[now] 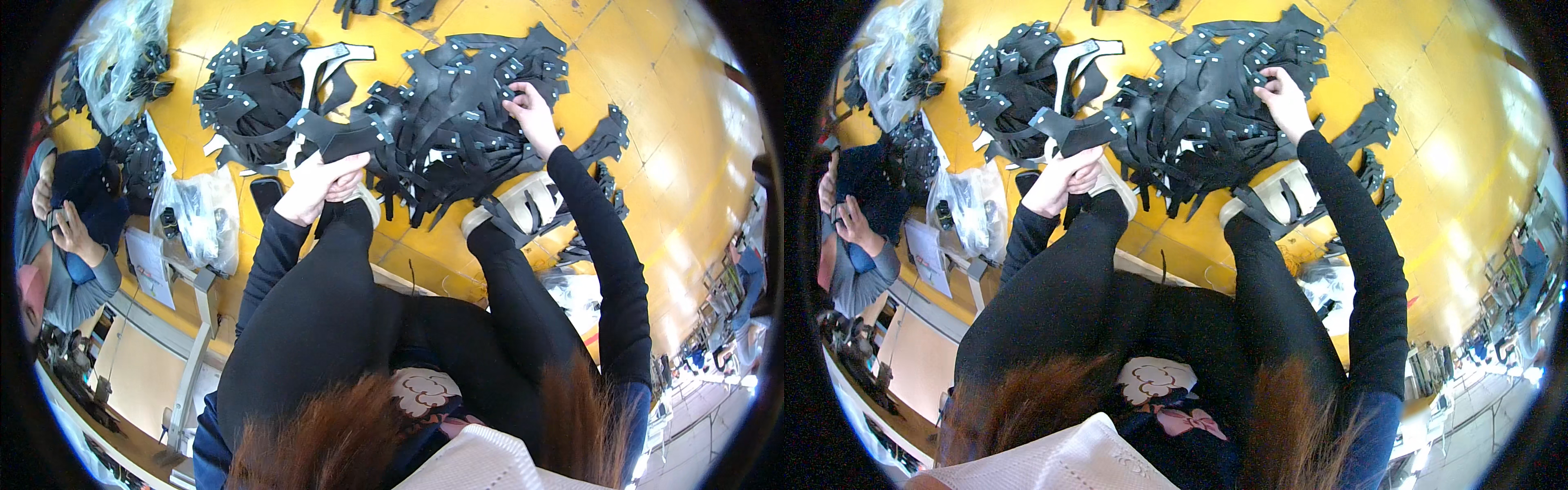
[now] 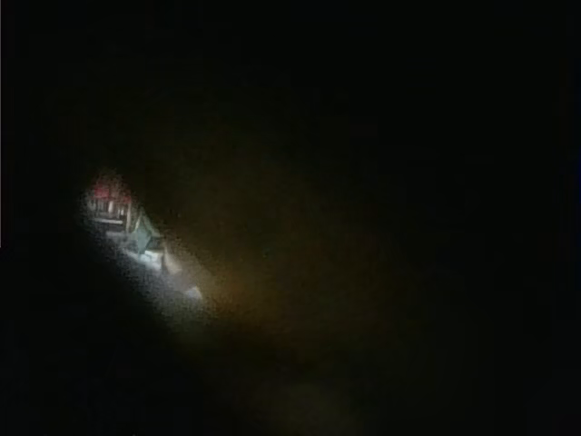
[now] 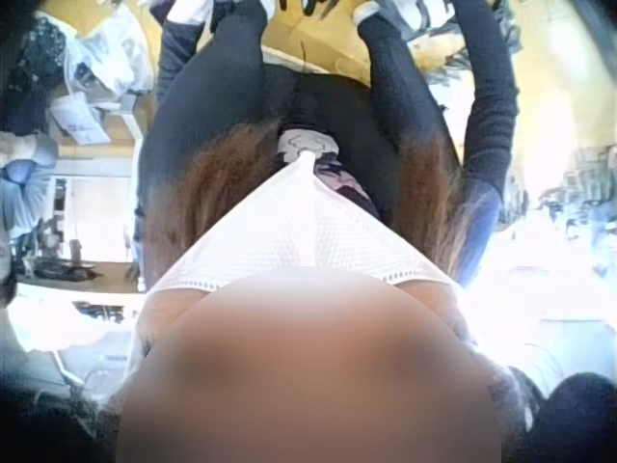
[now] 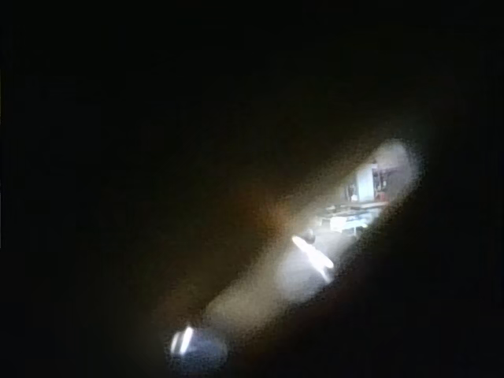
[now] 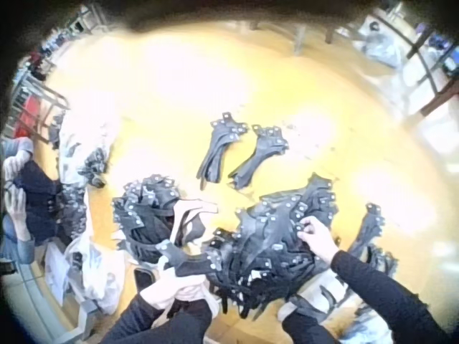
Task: The person sits on the floor and repeatedly picks up black shoe parts, aligns them, and places them into a pile. The person handles the parts one at a time, occasionally adjusting their position before stacking them.
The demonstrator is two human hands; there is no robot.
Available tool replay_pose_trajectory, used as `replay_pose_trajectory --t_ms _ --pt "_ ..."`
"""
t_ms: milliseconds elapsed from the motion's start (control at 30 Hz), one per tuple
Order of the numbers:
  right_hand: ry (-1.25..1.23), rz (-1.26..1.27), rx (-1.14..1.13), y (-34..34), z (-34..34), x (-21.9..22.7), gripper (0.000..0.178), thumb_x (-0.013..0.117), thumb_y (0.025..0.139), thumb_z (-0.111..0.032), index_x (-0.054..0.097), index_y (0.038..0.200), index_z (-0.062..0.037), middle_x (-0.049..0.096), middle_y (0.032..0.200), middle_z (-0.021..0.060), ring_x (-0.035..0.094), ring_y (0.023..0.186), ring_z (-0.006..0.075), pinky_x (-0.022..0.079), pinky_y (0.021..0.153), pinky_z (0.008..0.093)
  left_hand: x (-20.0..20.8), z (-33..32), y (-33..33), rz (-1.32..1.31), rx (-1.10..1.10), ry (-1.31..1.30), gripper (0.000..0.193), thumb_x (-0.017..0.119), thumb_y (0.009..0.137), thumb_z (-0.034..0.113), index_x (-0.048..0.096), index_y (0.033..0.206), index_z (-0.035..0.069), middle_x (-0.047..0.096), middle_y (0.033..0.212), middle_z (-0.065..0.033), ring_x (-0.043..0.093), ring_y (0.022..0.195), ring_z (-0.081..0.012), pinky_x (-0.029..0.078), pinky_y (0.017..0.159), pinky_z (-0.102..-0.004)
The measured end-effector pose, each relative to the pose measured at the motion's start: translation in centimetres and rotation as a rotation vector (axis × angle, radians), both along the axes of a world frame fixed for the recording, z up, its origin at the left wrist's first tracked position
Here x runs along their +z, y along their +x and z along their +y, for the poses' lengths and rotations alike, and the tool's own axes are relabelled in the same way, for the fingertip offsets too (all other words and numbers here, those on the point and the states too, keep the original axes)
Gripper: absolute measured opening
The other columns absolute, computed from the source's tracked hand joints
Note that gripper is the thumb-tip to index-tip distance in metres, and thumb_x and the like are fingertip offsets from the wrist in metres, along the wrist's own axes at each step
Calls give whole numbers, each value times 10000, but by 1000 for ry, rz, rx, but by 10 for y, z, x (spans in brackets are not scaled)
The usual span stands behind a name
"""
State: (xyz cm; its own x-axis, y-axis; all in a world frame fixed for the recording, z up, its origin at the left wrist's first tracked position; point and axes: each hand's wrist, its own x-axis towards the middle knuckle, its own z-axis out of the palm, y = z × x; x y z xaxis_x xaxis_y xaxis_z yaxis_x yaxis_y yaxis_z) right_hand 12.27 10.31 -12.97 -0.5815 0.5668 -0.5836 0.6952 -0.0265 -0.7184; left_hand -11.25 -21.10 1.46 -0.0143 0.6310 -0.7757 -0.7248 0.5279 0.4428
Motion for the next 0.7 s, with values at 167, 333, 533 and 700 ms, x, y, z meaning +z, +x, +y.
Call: replay_pose_trajectory --t_ms 167,333,533,700 --pt "111 -18 88 -2 -3 9 352 695 845 -127 571 1170 -74 608 786 31 564 737 119 464 684 281 -3 4 3 109 -79 -122 427 551 993 280 429 608 141 331 492 84 262 385 -31 159 391 -221" --pt "68 -53 101 -7 2 25 370 698 835 -157 588 1178 -74 656 824 90 629 782 190 506 746 331 -1 -9 7 212 -155 -134 471 496 1015 352 457 601 131 333 490 95 237 383 -30 135 403 -229" --pt "253 161 187 25 60 47 326 615 884 -181 609 1194 -78 691 888 83 652 819 188 519 785 314 -19 -74 20 270 -299 -482 333 636 946 327 598 706 98 532 579 39 440 467 -41 280 448 -200" --pt "240 -193 -113 77 114 27 351 625 894 -184 617 1219 -52 681 1010 96 643 856 159 513 799 284 -59 -108 45 324 45 -401 165 701 895 172 607 779 100 548 605 30 468 467 -67 334 457 -215"
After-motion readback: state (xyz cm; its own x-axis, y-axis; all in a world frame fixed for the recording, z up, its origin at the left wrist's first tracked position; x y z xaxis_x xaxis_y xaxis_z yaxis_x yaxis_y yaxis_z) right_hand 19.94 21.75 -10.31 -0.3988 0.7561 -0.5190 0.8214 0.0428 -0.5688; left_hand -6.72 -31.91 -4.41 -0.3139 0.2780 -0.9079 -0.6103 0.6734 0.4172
